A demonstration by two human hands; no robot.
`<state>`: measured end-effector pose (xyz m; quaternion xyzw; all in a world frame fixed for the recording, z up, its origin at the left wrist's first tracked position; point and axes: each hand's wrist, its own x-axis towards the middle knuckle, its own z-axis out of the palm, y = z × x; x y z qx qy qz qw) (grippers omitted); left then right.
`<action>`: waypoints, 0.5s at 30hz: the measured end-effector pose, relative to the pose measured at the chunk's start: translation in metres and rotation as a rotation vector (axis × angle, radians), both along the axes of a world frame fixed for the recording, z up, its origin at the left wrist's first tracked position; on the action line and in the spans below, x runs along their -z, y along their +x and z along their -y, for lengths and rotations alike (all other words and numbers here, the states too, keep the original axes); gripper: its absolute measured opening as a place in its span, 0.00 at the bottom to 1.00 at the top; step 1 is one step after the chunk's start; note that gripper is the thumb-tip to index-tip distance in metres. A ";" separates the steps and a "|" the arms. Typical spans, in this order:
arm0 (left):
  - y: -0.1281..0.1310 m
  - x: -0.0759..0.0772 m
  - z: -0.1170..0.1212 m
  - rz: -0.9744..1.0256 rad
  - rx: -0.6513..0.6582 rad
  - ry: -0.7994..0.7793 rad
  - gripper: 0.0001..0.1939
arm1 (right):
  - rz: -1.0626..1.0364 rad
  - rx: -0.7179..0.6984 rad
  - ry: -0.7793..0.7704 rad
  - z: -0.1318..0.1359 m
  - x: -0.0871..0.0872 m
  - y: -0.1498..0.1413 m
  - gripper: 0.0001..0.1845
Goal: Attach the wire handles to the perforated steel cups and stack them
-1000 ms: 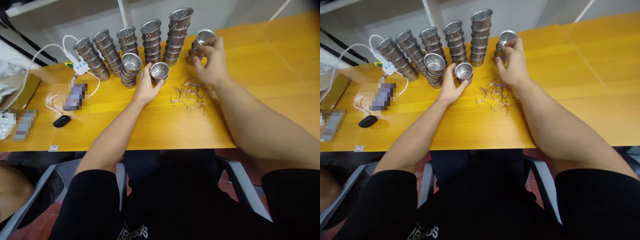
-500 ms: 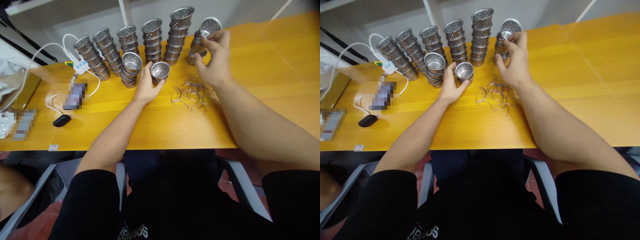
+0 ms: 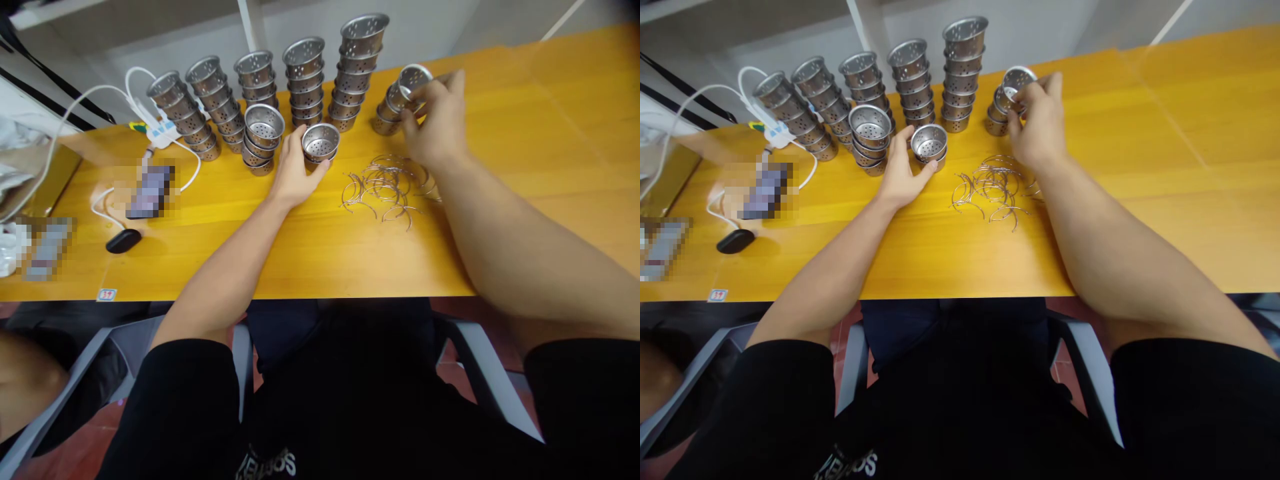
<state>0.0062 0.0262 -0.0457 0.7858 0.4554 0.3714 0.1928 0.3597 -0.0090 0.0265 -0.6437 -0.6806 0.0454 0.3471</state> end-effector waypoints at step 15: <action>0.001 -0.004 0.003 0.040 0.004 0.000 0.49 | 0.074 0.044 -0.056 -0.005 0.000 0.002 0.10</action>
